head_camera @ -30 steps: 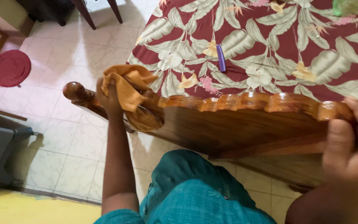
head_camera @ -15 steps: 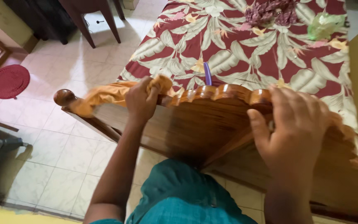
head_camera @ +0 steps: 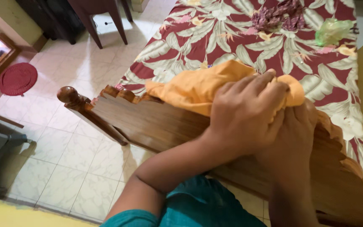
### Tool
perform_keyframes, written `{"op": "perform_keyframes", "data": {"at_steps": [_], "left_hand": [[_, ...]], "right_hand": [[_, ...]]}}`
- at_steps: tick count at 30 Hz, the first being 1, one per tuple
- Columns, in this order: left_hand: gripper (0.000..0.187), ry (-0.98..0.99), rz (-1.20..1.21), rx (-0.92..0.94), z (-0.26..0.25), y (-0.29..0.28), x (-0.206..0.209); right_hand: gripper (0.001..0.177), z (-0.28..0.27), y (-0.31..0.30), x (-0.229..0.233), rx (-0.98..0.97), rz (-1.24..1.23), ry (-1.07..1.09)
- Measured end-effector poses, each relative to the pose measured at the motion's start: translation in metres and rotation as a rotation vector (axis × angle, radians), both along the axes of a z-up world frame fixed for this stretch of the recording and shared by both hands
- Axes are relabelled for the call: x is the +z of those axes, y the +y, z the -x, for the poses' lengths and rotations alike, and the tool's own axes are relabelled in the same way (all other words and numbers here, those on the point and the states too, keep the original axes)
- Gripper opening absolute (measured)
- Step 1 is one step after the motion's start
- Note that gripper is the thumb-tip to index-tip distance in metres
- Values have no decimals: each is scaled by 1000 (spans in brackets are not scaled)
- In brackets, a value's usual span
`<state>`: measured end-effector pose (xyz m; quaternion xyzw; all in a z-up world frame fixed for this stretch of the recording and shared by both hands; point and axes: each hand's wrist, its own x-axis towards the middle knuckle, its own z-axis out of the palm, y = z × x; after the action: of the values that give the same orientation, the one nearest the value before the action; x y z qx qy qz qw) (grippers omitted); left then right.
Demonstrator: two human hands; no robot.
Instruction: The person wipes the wooden headboard of a bed with an orange cloth. They move along the headboard, cleaning the carved details and the top edge.
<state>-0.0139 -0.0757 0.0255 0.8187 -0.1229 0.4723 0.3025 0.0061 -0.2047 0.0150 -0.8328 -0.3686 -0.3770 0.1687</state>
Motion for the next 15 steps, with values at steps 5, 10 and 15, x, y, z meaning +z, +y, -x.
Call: {"op": "perform_keyframes", "data": {"at_steps": [5, 10, 15], "left_hand": [[40, -10, -92, 37, 3, 33, -15], [43, 1, -39, 108, 2, 96, -63], [44, 61, -68, 262, 11, 160, -131]], "right_hand": [[43, 3, 4, 8, -79, 94, -57], [61, 6, 13, 13, -114, 90, -47], [57, -3, 4, -16, -173, 78, -45]]}}
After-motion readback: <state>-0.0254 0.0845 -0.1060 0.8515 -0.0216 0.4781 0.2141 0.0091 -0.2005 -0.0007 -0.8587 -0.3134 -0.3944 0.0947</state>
